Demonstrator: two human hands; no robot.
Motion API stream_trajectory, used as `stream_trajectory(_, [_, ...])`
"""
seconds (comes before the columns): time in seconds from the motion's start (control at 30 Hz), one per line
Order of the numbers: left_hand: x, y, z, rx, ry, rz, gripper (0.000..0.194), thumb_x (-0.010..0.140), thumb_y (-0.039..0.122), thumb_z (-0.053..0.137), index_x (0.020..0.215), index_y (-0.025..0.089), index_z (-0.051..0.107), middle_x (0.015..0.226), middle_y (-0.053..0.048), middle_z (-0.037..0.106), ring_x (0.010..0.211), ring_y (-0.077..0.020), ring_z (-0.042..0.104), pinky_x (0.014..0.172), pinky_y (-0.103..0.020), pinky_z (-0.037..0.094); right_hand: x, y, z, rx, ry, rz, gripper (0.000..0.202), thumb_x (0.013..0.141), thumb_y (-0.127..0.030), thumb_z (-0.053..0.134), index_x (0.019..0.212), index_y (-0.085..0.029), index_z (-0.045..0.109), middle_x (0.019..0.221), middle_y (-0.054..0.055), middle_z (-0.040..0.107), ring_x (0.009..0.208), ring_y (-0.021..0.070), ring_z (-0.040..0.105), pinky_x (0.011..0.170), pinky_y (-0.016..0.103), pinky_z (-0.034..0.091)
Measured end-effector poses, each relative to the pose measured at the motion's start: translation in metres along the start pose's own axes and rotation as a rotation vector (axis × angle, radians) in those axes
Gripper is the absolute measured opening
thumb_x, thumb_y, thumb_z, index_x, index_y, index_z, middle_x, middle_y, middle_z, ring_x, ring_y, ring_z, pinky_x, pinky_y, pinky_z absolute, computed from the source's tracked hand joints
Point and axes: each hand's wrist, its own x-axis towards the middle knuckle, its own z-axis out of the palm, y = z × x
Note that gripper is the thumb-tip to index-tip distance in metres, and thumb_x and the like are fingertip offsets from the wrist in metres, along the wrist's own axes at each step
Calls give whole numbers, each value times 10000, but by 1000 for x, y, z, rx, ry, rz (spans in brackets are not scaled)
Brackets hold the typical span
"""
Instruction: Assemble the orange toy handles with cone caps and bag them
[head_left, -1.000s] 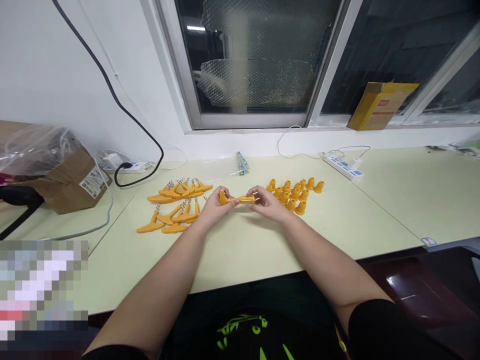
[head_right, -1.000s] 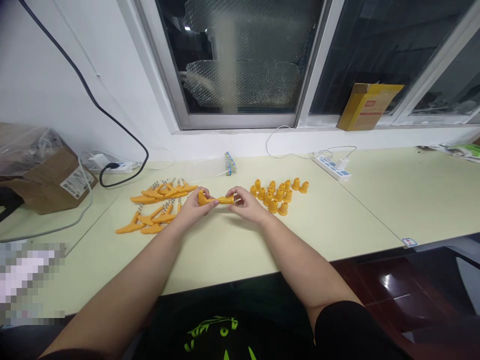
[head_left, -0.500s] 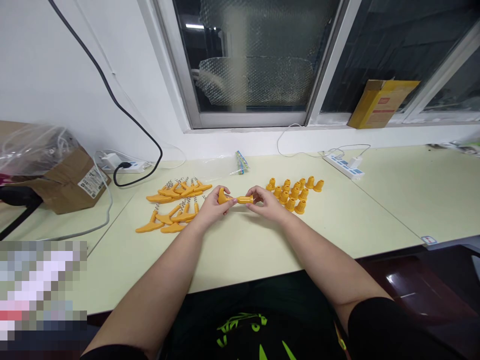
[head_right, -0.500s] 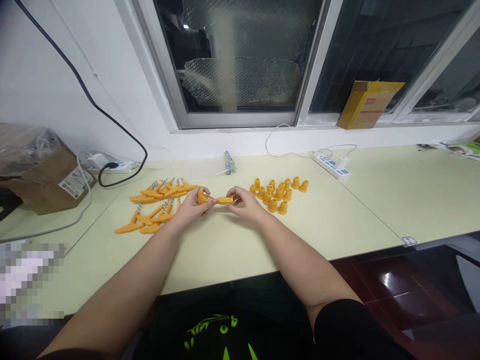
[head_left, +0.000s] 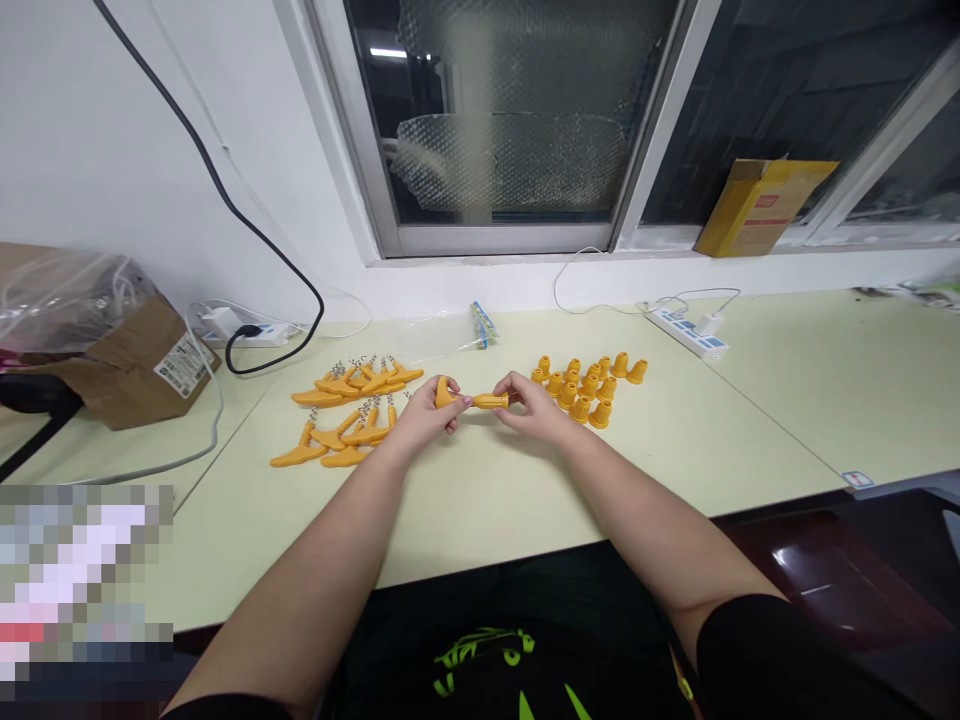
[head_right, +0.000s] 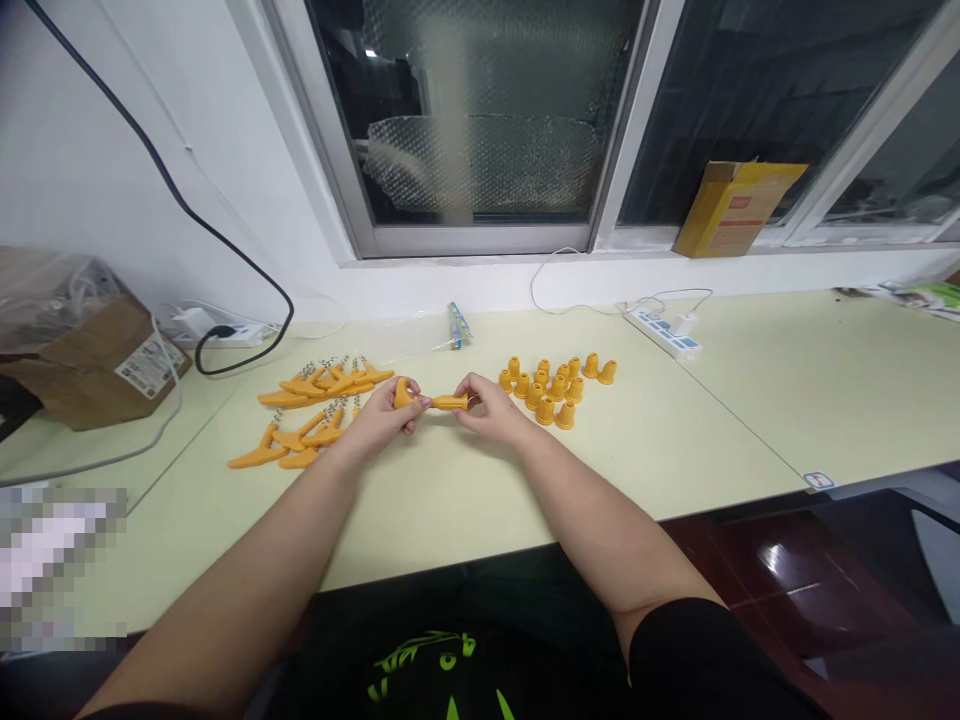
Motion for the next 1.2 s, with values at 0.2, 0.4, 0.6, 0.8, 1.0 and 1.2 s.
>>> stream_trajectory(0.2, [-2,0,-1,58,-120,30,476,716,439,836,1002,223,523,712,67,562,529,-81,523,526,-213,441,-3,-11,-2,176,-188,74,245,862,-336,699,1049,-201,617,1000,40,657,888,174,618,782,306,501])
stream_trajectory(0.4, [-2,-1,0,93,-109,36,612,711,459,844,1163,233,500,737,52,593,549,-105,541,551,-239,450,-1,-6,-7,398,-369,192,215,821,-259,644,1029,-211,673,971,23,656,847,175,645,774,318,525])
stream_trajectory(0.6, [4,-6,-17,418,250,268,484,778,482,777,1138,237,566,1089,-78,661,1043,-239,635,847,-345,505,0,-3,-6,256,-220,151,328,815,-245,643,1130,-244,733,1184,62,568,987,196,630,853,347,548])
stream_trajectory(0.8, [6,-11,-39,949,320,199,288,789,414,720,1019,243,685,1137,-114,667,1188,-379,527,1033,-522,407,-4,2,2,-135,-107,90,384,843,-208,678,1218,-268,731,1188,72,513,1056,199,595,943,380,530])
stream_trajectory(1.0, [6,-17,-39,1037,237,79,395,696,443,778,1029,240,717,1072,-133,662,1112,-393,575,953,-485,454,-1,10,14,-284,-84,18,367,828,-159,692,1187,-235,705,1199,83,520,1036,190,601,999,409,525])
stream_trajectory(1.2, [7,-21,-38,988,171,77,321,670,376,766,961,254,710,968,-82,694,839,-280,651,709,-354,467,5,17,24,-396,-104,21,407,847,-141,646,1248,-203,678,1230,120,532,1008,205,608,990,419,540])
